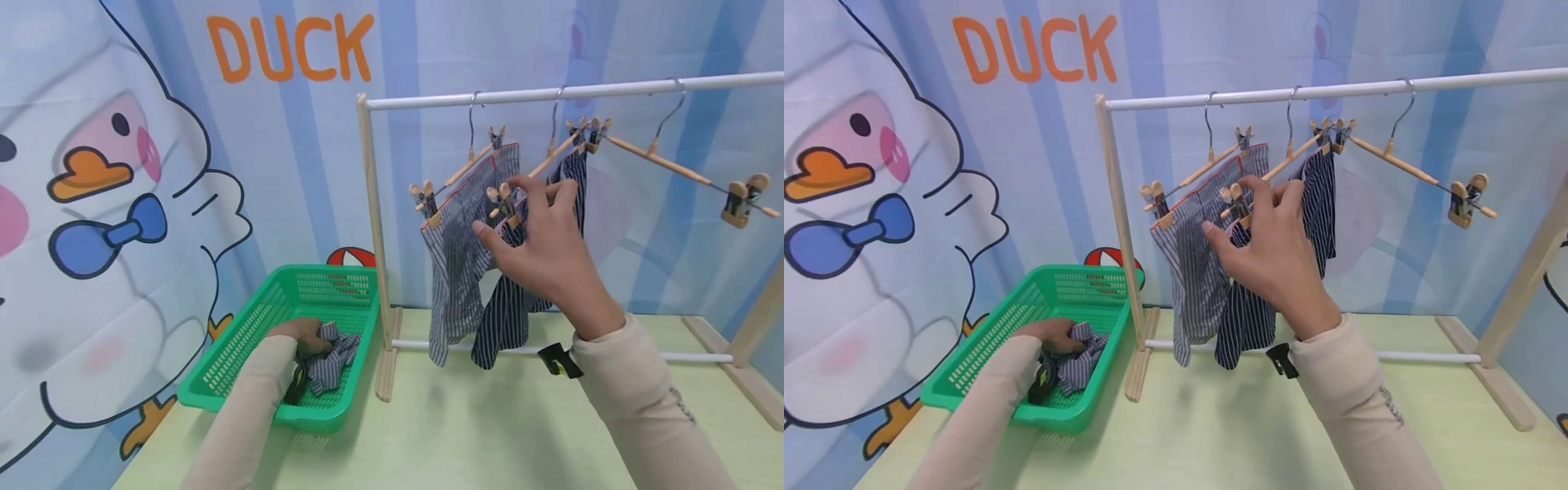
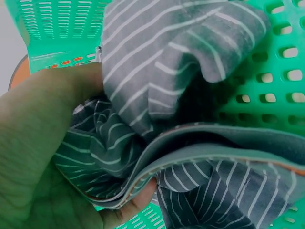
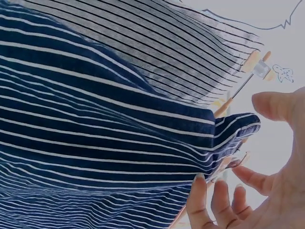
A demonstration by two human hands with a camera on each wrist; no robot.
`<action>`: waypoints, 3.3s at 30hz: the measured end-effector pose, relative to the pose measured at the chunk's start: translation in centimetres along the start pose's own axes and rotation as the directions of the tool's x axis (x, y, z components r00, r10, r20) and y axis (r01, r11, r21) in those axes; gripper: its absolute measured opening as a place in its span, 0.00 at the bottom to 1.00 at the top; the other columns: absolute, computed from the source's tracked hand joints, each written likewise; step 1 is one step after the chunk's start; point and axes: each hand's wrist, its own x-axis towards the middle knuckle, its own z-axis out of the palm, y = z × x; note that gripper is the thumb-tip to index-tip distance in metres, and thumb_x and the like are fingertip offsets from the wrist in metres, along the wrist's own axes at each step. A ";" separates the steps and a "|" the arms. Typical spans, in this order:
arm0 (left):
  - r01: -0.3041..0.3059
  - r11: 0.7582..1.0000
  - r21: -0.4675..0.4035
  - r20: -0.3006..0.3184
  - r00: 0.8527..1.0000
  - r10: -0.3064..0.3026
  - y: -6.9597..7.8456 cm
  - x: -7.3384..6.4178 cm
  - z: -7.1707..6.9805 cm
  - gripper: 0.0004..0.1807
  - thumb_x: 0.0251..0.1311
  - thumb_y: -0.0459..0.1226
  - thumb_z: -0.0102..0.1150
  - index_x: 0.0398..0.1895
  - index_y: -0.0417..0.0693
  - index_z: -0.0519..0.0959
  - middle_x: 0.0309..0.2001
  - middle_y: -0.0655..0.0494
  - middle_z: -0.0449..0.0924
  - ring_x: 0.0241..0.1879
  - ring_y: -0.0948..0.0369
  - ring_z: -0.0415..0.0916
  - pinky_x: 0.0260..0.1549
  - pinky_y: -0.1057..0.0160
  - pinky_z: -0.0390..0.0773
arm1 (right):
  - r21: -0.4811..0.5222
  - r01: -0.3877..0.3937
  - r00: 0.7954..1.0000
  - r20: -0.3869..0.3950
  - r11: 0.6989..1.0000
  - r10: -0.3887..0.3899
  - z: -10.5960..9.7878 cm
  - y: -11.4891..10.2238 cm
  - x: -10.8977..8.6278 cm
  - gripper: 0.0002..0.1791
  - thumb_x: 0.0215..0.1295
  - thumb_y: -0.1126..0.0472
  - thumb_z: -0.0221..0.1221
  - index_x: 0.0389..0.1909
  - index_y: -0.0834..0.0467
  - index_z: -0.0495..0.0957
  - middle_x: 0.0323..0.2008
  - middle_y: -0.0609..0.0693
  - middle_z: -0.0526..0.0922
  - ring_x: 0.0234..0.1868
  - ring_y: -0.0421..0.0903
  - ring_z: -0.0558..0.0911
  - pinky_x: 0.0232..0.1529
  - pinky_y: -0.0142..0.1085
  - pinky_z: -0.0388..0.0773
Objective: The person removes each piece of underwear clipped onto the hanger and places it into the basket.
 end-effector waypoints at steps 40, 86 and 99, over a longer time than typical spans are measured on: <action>0.035 0.999 0.007 -0.011 0.999 -0.034 0.4 0.3 -0.1 0.19 0.66 0.44 0.56 0.52 0.40 0.75 0.47 0.44 0.79 0.40 0.53 0.74 0.40 0.53 0.74 | 0.253 0.086 0.929 -0.369 0.964 0.014 2.2 1.3 0.2 0.17 0.74 0.56 0.55 0.56 0.62 0.70 0.43 0.57 0.76 0.27 0.39 0.66 0.29 0.31 0.63; -0.022 0.999 0.034 0.003 1.000 0.021 1.0 -0.6 -0.8 0.16 0.66 0.45 0.56 0.45 0.42 0.75 0.46 0.46 0.78 0.42 0.54 0.73 0.43 0.54 0.72 | 0.332 0.218 0.855 -0.519 0.918 -0.015 1.2 1.1 -2.8 0.16 0.67 0.63 0.62 0.52 0.64 0.75 0.36 0.33 0.71 0.26 0.36 0.65 0.22 0.21 0.62; -0.018 0.997 0.078 0.023 1.000 0.017 0.9 -1.1 -0.8 0.38 0.68 0.51 0.54 0.71 0.34 0.62 0.69 0.34 0.65 0.69 0.39 0.64 0.66 0.42 0.67 | 0.338 0.237 0.853 -0.520 0.911 -0.029 1.7 1.6 -3.4 0.15 0.66 0.66 0.61 0.52 0.65 0.76 0.39 0.33 0.72 0.27 0.35 0.66 0.23 0.20 0.64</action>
